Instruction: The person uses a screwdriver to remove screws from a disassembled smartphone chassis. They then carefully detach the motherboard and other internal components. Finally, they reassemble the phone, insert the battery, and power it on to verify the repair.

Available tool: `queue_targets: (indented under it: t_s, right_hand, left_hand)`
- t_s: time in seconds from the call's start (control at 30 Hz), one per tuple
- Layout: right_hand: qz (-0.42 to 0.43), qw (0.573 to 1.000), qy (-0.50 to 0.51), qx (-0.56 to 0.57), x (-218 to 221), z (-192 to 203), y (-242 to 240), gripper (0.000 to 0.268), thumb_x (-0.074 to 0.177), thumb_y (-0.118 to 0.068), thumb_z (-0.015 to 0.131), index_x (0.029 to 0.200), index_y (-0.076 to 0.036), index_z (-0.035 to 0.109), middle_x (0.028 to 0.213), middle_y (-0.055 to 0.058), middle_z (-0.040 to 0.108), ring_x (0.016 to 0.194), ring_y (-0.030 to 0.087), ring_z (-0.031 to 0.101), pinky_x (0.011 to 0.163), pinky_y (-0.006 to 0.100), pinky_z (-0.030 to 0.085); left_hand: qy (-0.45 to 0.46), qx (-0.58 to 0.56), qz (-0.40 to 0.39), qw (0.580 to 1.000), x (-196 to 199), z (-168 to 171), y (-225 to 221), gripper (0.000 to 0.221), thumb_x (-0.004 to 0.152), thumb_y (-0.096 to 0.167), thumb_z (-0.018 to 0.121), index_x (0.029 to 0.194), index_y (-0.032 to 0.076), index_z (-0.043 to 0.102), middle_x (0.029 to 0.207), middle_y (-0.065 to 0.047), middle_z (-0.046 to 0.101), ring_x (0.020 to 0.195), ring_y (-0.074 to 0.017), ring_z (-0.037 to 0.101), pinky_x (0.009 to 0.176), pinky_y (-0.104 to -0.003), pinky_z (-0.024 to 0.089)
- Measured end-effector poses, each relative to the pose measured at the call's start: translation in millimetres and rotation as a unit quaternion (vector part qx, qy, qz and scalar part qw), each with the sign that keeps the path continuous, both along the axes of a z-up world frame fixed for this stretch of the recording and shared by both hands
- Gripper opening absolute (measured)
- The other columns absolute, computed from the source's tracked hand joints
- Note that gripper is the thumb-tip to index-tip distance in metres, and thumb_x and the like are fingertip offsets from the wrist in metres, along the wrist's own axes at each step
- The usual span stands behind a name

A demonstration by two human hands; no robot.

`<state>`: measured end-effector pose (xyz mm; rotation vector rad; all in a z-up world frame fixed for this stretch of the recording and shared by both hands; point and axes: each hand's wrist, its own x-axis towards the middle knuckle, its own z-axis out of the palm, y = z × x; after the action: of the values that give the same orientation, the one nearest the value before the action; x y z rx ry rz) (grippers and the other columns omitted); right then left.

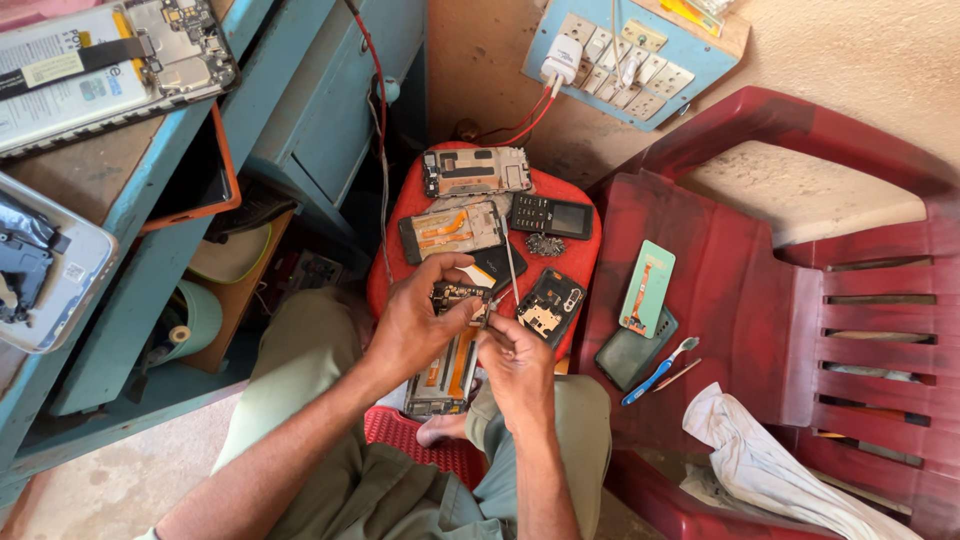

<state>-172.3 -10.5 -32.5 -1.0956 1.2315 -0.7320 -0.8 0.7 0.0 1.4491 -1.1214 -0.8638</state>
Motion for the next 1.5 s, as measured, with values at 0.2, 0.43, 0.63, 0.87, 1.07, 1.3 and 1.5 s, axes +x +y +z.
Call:
queue_targets:
  t_s: [0.2,0.43,0.63,0.87,1.07,1.3,1.5]
  right_hand:
    - [0.006,0.982,0.149,-0.118,13,22,3,0.028,0.093,-0.004,0.063,0.118,0.005,0.073,0.081,0.004,0.077,0.069,0.003,0.066,0.060,0.021,0.055]
    - [-0.018,0.999,-0.041,0.019,0,4,-3,0.028,0.095,-0.002,0.067,0.121,0.006,0.075,0.093,0.008,0.073,0.078,0.010,0.063,0.068,0.025,0.052]
    - [-0.006,0.971,-0.184,0.153,-14,7,-11,0.026,0.091,-0.003,0.069,0.114,0.007,0.072,0.106,0.013,0.076,0.092,0.019,0.073,0.085,0.037,0.062]
    - [0.011,0.986,-0.094,0.135,-18,9,-11,0.024,0.089,-0.004,0.070,0.109,0.007,0.073,0.099,0.011,0.075,0.086,0.018,0.072,0.083,0.038,0.062]
    - [0.035,0.995,-0.045,0.082,-24,-2,-9,0.023,0.090,-0.005,0.072,0.109,0.009,0.074,0.090,0.010,0.071,0.080,0.016,0.069,0.079,0.035,0.062]
    - [-0.002,0.988,-0.101,0.115,-23,0,-16,0.026,0.090,-0.007,0.069,0.111,0.009,0.071,0.099,0.012,0.076,0.086,0.017,0.074,0.080,0.036,0.064]
    - [0.001,0.986,-0.129,0.105,-26,-4,-24,0.026,0.093,-0.003,0.066,0.116,0.008,0.070,0.105,0.013,0.074,0.092,0.018,0.073,0.084,0.038,0.063]
  left_hand:
    - [-0.035,0.010,0.020,0.999,-6,2,2,0.048,0.083,0.009,0.078,0.127,0.003,0.060,0.100,-0.011,0.074,0.094,-0.0220,0.074,0.079,-0.034,0.057]
    - [0.025,0.011,0.008,1.000,-1,0,0,0.050,0.083,0.007,0.079,0.129,0.004,0.060,0.103,-0.009,0.072,0.098,-0.0174,0.070,0.082,-0.031,0.056]
    - [0.160,-0.019,-0.068,0.985,7,-12,-4,0.050,0.087,0.001,0.077,0.132,0.003,0.057,0.114,-0.007,0.066,0.109,-0.0138,0.062,0.090,-0.026,0.056]
    - [0.130,0.027,-0.063,0.989,5,0,1,0.054,0.085,0.002,0.076,0.134,0.005,0.057,0.104,-0.007,0.068,0.099,-0.0095,0.063,0.081,-0.025,0.055]
    - [0.058,0.050,-0.055,0.996,2,17,1,0.055,0.083,0.005,0.078,0.134,0.007,0.057,0.100,-0.006,0.072,0.089,-0.0116,0.065,0.073,-0.026,0.054]
    - [0.230,0.051,-0.081,0.969,3,-12,-5,0.047,0.087,0.008,0.078,0.130,0.001,0.058,0.109,-0.006,0.071,0.100,-0.0090,0.066,0.084,-0.026,0.057]
    - [0.299,0.111,-0.066,0.946,-7,-30,-6,0.035,0.089,0.014,0.076,0.119,-0.001,0.066,0.105,-0.004,0.074,0.093,-0.0088,0.067,0.082,-0.028,0.058]
